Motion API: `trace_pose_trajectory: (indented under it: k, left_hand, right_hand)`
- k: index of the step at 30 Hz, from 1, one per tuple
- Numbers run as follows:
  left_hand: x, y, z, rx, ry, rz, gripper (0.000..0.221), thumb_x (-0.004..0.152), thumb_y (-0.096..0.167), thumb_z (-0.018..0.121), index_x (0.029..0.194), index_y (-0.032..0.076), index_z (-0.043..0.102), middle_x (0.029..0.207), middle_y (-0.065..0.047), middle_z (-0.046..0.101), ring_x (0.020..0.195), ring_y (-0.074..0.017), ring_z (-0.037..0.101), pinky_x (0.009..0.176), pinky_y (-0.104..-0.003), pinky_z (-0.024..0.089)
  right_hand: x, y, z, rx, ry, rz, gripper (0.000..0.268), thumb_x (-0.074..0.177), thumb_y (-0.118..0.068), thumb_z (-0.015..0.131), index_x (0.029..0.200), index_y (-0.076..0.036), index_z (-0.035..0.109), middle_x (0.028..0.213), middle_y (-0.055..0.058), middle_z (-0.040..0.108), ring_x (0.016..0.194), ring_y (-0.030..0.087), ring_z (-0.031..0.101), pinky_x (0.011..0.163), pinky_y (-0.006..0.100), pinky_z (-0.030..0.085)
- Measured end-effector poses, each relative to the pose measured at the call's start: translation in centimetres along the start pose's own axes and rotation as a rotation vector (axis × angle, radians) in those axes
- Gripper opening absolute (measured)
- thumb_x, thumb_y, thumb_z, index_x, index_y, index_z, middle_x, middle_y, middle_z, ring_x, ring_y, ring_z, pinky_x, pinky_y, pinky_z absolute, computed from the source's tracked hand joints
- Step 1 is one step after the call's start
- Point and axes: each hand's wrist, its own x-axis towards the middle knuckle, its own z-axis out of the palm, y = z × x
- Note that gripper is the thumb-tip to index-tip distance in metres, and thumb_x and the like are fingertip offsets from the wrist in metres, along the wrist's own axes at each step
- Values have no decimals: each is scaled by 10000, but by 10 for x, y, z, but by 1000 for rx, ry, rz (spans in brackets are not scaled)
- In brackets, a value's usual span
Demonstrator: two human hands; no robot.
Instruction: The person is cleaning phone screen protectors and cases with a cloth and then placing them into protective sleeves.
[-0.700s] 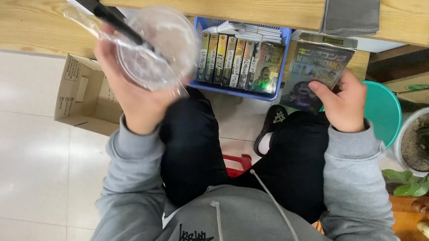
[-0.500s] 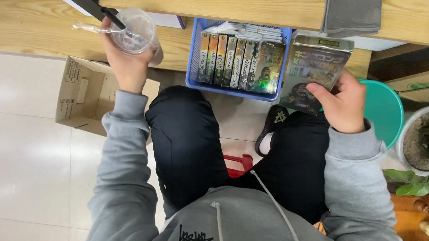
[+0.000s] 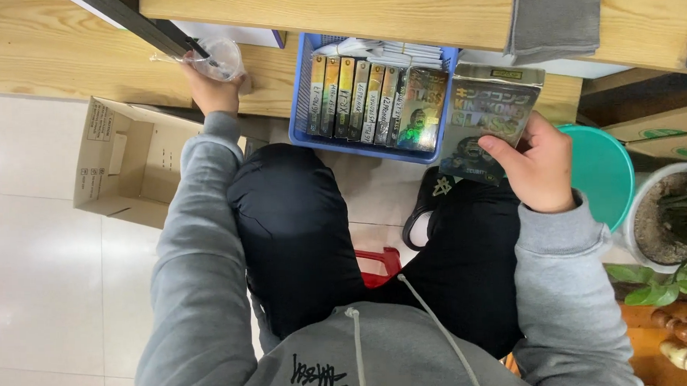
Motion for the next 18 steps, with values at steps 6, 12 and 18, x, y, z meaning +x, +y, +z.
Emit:
trace_pose_trajectory:
  k: [6, 12, 18]
  left_hand:
    - [17, -61, 7, 153, -35, 20, 1120, 560, 205, 911, 1426, 120, 207, 1390, -155, 554, 1219, -370, 573, 980, -440, 460]
    - [-93, 31, -69, -295, -408, 51, 628, 898, 214, 811, 1362, -38, 471, 1251, -355, 549, 1206, -509, 523, 1024, -603, 410]
    - [-148, 119, -136, -302, -1017, 351, 427, 948, 292, 521, 1282, 48, 630, 1290, -198, 596, 1274, -358, 526, 1099, -461, 341]
  right_hand:
    - [2, -14, -4, 46, -9, 10, 283, 927, -109, 737, 1163, 14, 643, 1145, 152, 687, 1070, 254, 646, 860, 375, 521]
    - [3, 5, -4, 363, 45, -72, 239, 948, -69, 758, 1136, 20, 639, 1055, 189, 690, 1062, 215, 621, 923, 431, 525]
    - [17, -23, 1, 478, 31, -53, 210, 1006, -96, 671, 1185, -3, 614, 1097, 117, 665, 1069, 154, 581, 981, 389, 504]
